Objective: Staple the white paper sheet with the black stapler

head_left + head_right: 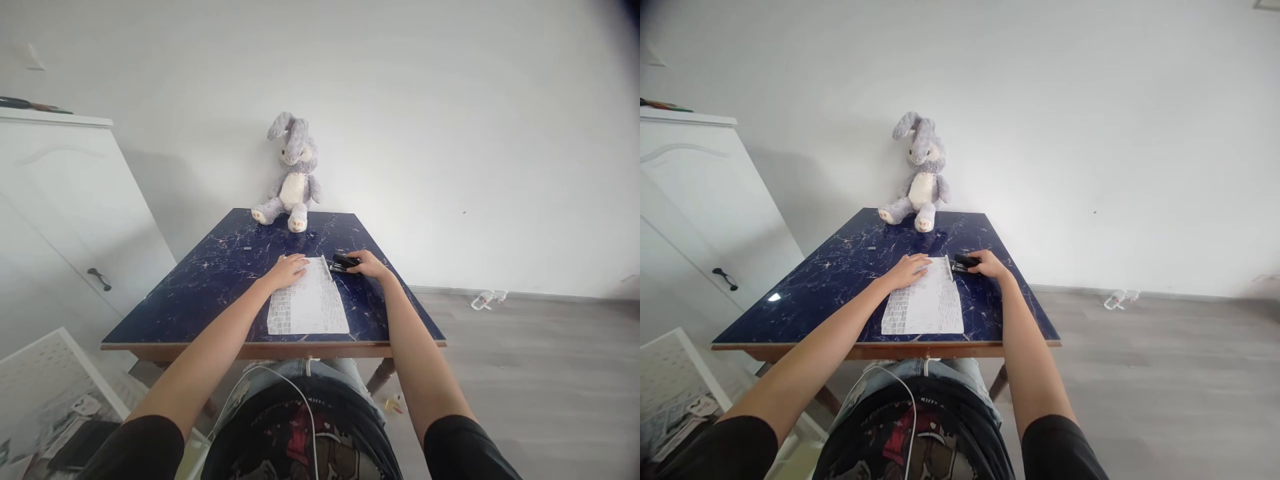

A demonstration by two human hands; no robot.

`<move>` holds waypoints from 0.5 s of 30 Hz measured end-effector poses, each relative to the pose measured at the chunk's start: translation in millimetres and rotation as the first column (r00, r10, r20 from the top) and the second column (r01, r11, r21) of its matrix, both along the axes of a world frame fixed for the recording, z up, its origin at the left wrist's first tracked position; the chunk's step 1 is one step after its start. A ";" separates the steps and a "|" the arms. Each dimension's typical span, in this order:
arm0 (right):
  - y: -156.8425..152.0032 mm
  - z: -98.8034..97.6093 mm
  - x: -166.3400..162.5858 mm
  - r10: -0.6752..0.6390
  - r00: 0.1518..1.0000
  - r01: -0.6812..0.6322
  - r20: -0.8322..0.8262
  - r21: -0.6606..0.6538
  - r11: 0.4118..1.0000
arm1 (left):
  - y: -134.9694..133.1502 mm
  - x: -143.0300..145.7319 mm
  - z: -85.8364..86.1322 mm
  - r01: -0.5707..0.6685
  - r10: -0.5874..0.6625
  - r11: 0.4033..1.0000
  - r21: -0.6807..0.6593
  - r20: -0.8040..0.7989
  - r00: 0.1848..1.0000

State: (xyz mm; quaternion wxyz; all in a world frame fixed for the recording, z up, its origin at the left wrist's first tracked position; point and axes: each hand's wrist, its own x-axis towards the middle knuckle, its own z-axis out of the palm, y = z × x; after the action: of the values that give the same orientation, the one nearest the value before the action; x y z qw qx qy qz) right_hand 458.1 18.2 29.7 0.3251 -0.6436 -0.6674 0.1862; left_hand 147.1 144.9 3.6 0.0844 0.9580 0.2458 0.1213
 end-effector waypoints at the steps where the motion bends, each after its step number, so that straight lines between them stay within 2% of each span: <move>1: -0.2 0.9 -1.7 0.021 1.000 -0.021 -0.013 -0.009 1.000 | -1.8 1.5 0.6 0.046 -0.046 0.999 0.009 0.021 0.999; 7: 1.6 -0.3 -3.3 0.097 0.994 -0.098 -0.060 -0.013 0.995 | -15.6 14.2 3.2 0.297 -0.297 0.955 -0.021 0.020 0.955; 15: 2.3 2.0 -2.5 0.198 0.976 -0.198 -0.092 0.012 0.980 | -25.2 13.9 13.0 0.371 -0.383 0.920 -0.125 -0.084 0.920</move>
State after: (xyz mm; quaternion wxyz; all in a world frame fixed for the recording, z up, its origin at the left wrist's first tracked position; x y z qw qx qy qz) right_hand 455.6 20.4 31.7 0.3364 -0.5643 -0.7126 0.2462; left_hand 161.0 119.8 16.6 0.1440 0.9866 0.0669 0.0380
